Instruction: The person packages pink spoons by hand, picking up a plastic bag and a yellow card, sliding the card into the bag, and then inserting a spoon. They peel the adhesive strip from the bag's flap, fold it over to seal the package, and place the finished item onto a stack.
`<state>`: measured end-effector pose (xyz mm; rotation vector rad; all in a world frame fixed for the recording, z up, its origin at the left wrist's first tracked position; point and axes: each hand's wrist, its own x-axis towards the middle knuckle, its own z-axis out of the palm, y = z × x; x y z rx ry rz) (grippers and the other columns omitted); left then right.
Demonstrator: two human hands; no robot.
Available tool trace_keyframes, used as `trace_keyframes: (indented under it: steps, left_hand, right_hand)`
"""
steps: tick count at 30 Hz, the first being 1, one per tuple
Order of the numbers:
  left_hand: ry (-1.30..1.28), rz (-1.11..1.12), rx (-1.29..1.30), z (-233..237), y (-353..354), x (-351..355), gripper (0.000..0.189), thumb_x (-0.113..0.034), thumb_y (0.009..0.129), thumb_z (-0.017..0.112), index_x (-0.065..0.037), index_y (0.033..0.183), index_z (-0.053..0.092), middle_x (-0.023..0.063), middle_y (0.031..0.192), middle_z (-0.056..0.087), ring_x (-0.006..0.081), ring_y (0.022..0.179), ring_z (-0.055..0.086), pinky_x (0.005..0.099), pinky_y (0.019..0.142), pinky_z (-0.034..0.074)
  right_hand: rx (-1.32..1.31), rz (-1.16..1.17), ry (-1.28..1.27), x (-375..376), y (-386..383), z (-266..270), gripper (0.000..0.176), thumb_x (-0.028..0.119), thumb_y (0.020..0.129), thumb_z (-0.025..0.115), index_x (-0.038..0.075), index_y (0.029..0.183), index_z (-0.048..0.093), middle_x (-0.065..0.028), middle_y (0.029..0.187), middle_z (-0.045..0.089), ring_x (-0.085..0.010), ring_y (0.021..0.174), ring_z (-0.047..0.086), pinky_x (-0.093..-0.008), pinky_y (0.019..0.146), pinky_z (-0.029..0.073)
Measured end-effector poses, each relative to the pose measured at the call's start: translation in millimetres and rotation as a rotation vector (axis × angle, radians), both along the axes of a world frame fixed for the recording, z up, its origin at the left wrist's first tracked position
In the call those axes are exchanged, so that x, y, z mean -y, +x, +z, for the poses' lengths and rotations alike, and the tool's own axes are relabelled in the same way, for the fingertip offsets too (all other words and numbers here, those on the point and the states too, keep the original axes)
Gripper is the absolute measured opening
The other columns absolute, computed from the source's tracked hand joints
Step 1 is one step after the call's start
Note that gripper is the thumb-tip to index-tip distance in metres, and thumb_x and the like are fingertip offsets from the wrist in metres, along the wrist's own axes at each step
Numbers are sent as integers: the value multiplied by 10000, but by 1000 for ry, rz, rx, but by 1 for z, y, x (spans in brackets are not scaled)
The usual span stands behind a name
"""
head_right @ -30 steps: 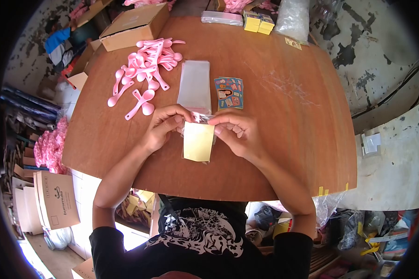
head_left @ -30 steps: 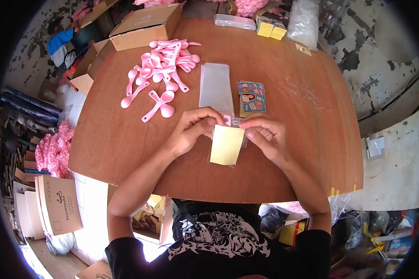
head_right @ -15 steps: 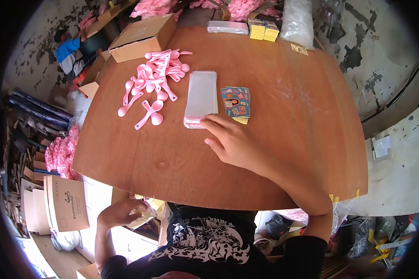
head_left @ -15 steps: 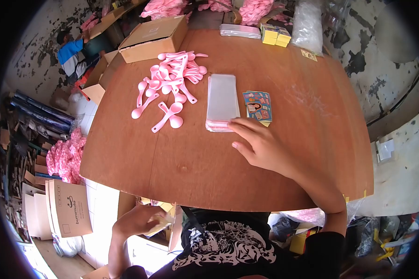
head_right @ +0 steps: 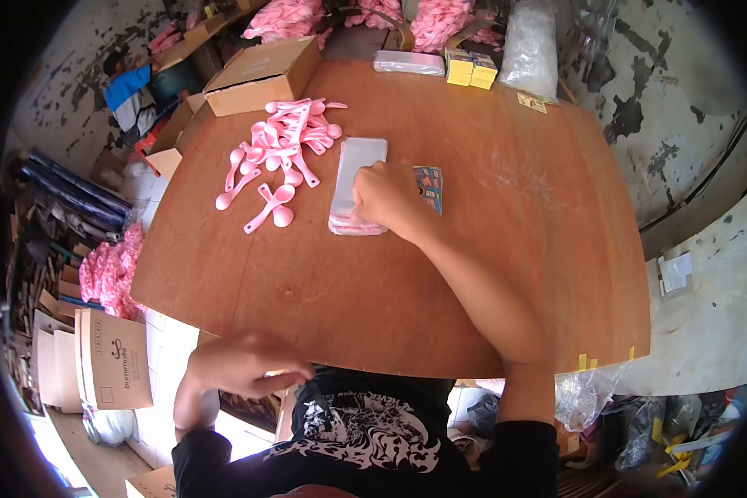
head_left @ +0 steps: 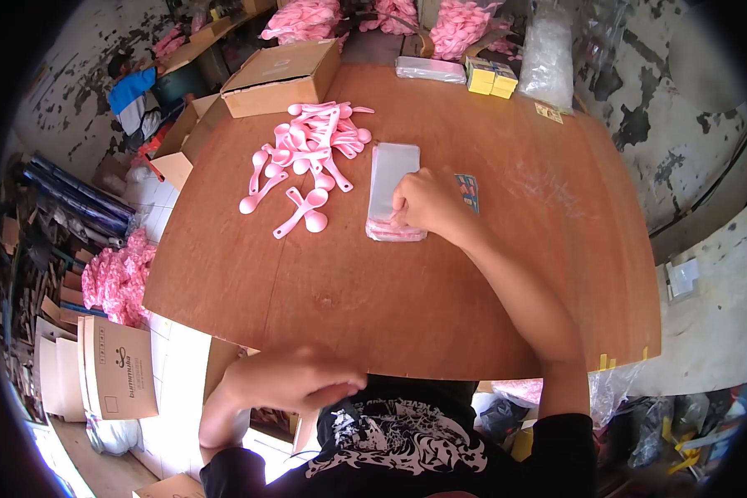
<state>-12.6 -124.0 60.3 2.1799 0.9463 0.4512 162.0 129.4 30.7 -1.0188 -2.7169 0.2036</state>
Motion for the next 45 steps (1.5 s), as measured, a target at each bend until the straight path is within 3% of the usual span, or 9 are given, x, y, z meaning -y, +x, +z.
trace_keyframes:
  steps: [5, 12, 17, 21, 24, 27, 32, 40, 45]
  left_hand:
    - [72, 181, 57, 25, 3, -90, 164, -38, 834, 655, -21, 997, 659, 115, 866, 698, 283, 782, 677, 368, 717, 530]
    - [315, 339, -43, -33, -6, -156, 201, 40, 793, 609, 9, 987, 648, 151, 1026, 683, 301, 971, 649, 375, 836, 512]
    - [463, 278, 5, -55, -11, -159, 138, 16, 769, 641, 6, 906, 653, 151, 1014, 679, 340, 953, 636, 420, 855, 507]
    - [594, 581, 178, -47, 5, -150, 217, -44, 764, 702, -27, 953, 597, 110, 1086, 657, 322, 1036, 619, 415, 917, 495]
    - [807, 342, 145, -30, 8, -148, 299, -61, 757, 737, -52, 1005, 570, 87, 1148, 632, 301, 1166, 572, 412, 1010, 453]
    - [513, 258, 334, -43, 4, -141, 214, -25, 805, 729, -13, 976, 600, 119, 1041, 675, 251, 1037, 656, 393, 955, 507]
    - [-2, 409, 858, -39, 5, -137, 83, 20, 888, 659, 2, 954, 611, 99, 947, 713, 146, 868, 698, 287, 811, 565]
    - [-100, 589, 905, -32, 0, -139, 207, -30, 922, 640, 11, 1120, 593, 109, 1057, 712, 112, 928, 670, 243, 812, 530]
    - [-177, 587, 934, -36, 2, -140, 297, -28, 921, 638, 28, 1205, 572, 116, 1050, 715, 122, 943, 675, 248, 832, 528]
  right_hand:
    - [86, 52, 53, -15, -7, 4, 62, 142, 693, 731, 108, 741, 750, -93, 717, 704, -253, 700, 672, -427, 723, 430]
    - [-27, 117, 66, -18, 1, -12, 112, 56, 739, 637, 77, 760, 745, -110, 765, 713, -255, 742, 675, -420, 783, 416]
    - [-184, 21, 476, 8, 16, 6, 108, 10, 751, 640, 96, 781, 698, -49, 758, 675, -212, 832, 633, -404, 832, 375]
    - [-98, 149, 413, 45, 37, 21, 93, 31, 769, 640, 107, 799, 684, -41, 763, 648, -208, 847, 611, -399, 837, 367]
    - [-197, 278, 196, 65, 44, 34, 46, 89, 813, 654, 111, 802, 693, -36, 769, 656, -214, 819, 620, -386, 826, 385]
    - [-430, 228, -161, 58, 58, 48, 124, 149, 857, 675, 31, 887, 701, -114, 839, 676, -291, 781, 643, -400, 726, 485]
    - [-197, 60, 46, 14, 92, 25, 230, 135, 771, 751, 19, 965, 711, -145, 945, 678, -317, 823, 651, -394, 734, 510]
    - [-44, -3, -36, 11, 90, 22, 250, 158, 739, 775, 14, 929, 699, -143, 954, 675, -331, 866, 638, -421, 758, 504]
    - [-251, -165, 201, 22, 90, 48, 124, 128, 887, 654, 8, 900, 678, -107, 846, 688, -259, 694, 647, -342, 645, 513]
